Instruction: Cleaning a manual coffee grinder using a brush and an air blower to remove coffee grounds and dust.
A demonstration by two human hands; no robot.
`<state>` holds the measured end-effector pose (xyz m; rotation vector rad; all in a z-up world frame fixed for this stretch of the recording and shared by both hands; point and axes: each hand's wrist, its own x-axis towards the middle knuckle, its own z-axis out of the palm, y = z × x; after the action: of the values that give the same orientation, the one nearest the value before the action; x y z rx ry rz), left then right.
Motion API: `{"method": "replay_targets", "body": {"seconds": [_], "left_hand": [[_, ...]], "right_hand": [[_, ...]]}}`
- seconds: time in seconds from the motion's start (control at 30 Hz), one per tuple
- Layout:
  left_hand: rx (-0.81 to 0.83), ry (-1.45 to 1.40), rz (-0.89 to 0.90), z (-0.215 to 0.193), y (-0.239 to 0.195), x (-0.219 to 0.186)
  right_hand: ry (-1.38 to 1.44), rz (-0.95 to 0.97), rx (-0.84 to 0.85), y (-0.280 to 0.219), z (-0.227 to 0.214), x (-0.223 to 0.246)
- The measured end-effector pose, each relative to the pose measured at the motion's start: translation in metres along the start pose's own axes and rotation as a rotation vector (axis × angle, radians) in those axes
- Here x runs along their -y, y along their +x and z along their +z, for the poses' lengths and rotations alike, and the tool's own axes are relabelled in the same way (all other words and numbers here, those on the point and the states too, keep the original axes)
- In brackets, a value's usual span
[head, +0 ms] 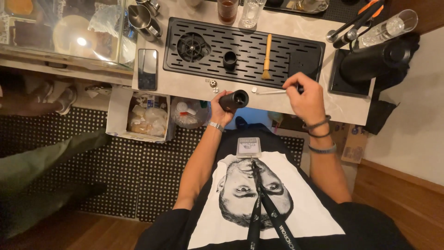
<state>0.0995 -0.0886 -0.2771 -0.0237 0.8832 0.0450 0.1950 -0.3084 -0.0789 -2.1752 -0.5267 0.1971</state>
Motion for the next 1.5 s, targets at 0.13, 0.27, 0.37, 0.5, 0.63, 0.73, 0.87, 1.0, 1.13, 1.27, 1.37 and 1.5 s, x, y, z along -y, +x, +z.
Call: {"method": "replay_targets", "body": {"seconds": [0.13, 0.27, 0.37, 0.5, 0.63, 0.73, 0.87, 1.0, 1.13, 1.27, 1.37, 1.5], "left_hand": [[-0.049, -0.066, 0.035, -0.011, 0.02, -0.011], [-0.096, -0.088, 0.077, -0.008, 0.009, -0.012], [-0.12, -0.111, 0.084, -0.012, 0.007, -0.009], [-0.103, -0.153, 0.107, -0.019, -0.002, -0.003], [-0.089, -0.186, 0.126, -0.024, -0.007, -0.003], [-0.082, -0.178, 0.133, -0.031, -0.002, -0.007], [-0.04, -0.157, 0.144, -0.035, -0.003, -0.009], [0.014, -0.081, 0.165, -0.033, -0.003, -0.01], [-0.093, -0.19, 0.164, -0.023, 0.003, -0.013], [-0.08, -0.027, 0.231, -0.016, 0.007, -0.007], [-0.078, -0.028, 0.266, -0.061, 0.077, -0.04], [-0.405, 0.231, 0.594, -0.044, 0.089, -0.065]], "right_hand": [[0.203, 0.349, -0.095, 0.045, 0.06, -0.114], [0.079, 0.385, 0.042, 0.094, 0.133, -0.214], [-0.026, 0.347, 0.16, 0.121, 0.171, -0.225], [-0.096, 0.318, 0.283, 0.15, 0.198, -0.199], [-0.148, 0.259, 0.379, 0.161, 0.213, -0.192], [-0.264, 0.145, 0.275, 0.164, 0.215, -0.181], [-0.234, -0.073, 0.025, 0.147, 0.203, -0.153], [0.108, -0.257, -0.068, 0.094, 0.152, -0.061], [0.514, -0.085, 0.484, 0.036, 0.137, -0.033], [0.226, -0.256, 0.315, 0.016, 0.131, -0.021], [0.271, -0.26, 0.16, 0.009, 0.12, -0.029], [0.603, -0.017, 0.022, -0.007, 0.096, -0.065]]}}
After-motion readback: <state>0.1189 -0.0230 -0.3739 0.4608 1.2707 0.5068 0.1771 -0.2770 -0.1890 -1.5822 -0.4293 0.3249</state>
